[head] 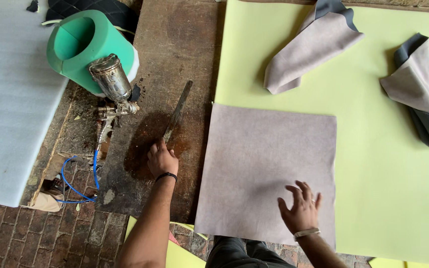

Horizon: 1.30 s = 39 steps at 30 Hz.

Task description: The person uses a spray gun to apply adhesive to a piece of foam, then places a fabric piece on top and smooths it down. They repeat this process with additional fabric and foam pieces, stacking them on the workbench.

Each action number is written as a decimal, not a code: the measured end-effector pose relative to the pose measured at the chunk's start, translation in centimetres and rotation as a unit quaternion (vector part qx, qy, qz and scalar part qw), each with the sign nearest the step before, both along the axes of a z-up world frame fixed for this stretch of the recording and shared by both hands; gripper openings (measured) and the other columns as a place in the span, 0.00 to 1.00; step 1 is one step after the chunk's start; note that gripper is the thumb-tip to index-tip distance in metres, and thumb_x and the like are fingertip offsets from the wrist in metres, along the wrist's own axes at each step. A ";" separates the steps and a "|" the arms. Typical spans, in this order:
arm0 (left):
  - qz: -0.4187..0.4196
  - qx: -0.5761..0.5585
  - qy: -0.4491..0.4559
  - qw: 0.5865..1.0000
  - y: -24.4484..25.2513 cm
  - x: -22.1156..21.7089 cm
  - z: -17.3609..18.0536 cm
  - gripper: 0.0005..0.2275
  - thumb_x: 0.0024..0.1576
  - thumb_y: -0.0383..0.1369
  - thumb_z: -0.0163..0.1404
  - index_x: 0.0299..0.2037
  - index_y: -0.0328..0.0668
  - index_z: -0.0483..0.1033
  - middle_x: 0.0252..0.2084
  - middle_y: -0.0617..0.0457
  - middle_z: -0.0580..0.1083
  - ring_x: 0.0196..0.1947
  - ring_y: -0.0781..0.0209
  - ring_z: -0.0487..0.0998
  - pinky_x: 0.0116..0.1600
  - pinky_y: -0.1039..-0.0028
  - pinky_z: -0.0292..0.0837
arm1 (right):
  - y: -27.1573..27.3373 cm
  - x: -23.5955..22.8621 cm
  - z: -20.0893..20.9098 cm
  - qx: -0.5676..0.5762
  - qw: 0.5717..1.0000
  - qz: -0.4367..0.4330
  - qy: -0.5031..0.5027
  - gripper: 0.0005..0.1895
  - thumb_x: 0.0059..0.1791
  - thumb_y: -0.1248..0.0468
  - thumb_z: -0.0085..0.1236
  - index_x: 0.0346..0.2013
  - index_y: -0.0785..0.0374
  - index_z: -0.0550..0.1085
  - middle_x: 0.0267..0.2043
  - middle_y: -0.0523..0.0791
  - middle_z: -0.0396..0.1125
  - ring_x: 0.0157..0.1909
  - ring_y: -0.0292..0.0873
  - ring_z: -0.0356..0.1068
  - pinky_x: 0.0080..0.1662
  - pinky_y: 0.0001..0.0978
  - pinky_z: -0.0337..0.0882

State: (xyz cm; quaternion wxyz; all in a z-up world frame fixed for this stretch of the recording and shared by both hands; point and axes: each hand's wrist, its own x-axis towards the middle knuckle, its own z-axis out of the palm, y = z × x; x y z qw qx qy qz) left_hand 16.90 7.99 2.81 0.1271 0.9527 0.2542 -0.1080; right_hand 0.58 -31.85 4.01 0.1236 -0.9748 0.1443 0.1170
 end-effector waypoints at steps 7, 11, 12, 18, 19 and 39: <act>0.153 -0.340 0.011 0.928 0.7 1.5 1.6 0.15 0.56 0.30 0.55 0.54 0.43 0.79 0.46 0.50 0.82 0.45 0.56 0.82 0.48 0.63 0.79 | 10.4 7.7 4.6 0.246 0.967 0.059 0.029 0.21 0.47 0.55 0.61 0.54 0.52 0.75 0.66 0.41 0.66 0.53 0.44 0.74 0.54 0.37 0.76; 0.144 -0.593 -0.018 0.792 -3.9 0.3 2.7 0.11 0.54 0.26 0.55 0.47 0.41 0.79 0.42 0.54 0.82 0.42 0.62 0.80 0.45 0.71 0.74 | 14.2 12.6 4.6 0.456 0.886 0.001 0.078 0.24 0.54 0.55 0.57 0.63 0.57 0.68 0.52 0.47 0.76 0.52 0.40 0.76 0.52 0.34 0.76; 0.117 -0.623 -0.027 0.773 -5.6 -0.4 3.0 0.08 0.54 0.25 0.55 0.44 0.39 0.78 0.43 0.56 0.82 0.44 0.65 0.81 0.48 0.75 0.74 | 14.5 13.3 4.2 0.483 0.870 -0.022 0.092 0.24 0.54 0.56 0.55 0.65 0.56 0.66 0.50 0.46 0.77 0.49 0.41 0.77 0.49 0.34 0.77; -0.044 -0.608 -0.003 0.792 -13.8 2.4 2.2 0.10 0.61 0.33 0.51 0.48 0.41 0.80 0.46 0.49 0.81 0.47 0.55 0.80 0.57 0.57 0.77 | 8.8 17.7 2.6 0.478 0.875 -0.055 0.042 0.18 0.54 0.64 0.52 0.60 0.61 0.72 0.43 0.50 0.78 0.39 0.45 0.76 0.37 0.37 0.77; -0.051 -0.626 -0.024 0.778 -14.1 3.3 1.6 0.11 0.62 0.33 0.49 0.51 0.41 0.80 0.49 0.48 0.81 0.52 0.55 0.81 0.62 0.58 0.77 | 7.4 18.3 2.5 0.465 0.882 -0.067 0.036 0.16 0.55 0.65 0.52 0.58 0.62 0.74 0.42 0.52 0.78 0.39 0.45 0.75 0.38 0.37 0.76; -0.231 0.030 -0.050 0.971 -15.4 9.1 -4.4 0.40 0.61 0.57 0.37 0.77 0.46 0.34 0.80 0.47 0.38 0.79 0.47 0.39 0.77 0.52 0.31 | -7.7 29.9 -1.9 0.131 0.944 0.281 -0.108 0.10 0.55 0.66 0.50 0.50 0.57 0.75 0.43 0.42 0.78 0.42 0.43 0.79 0.43 0.36 0.79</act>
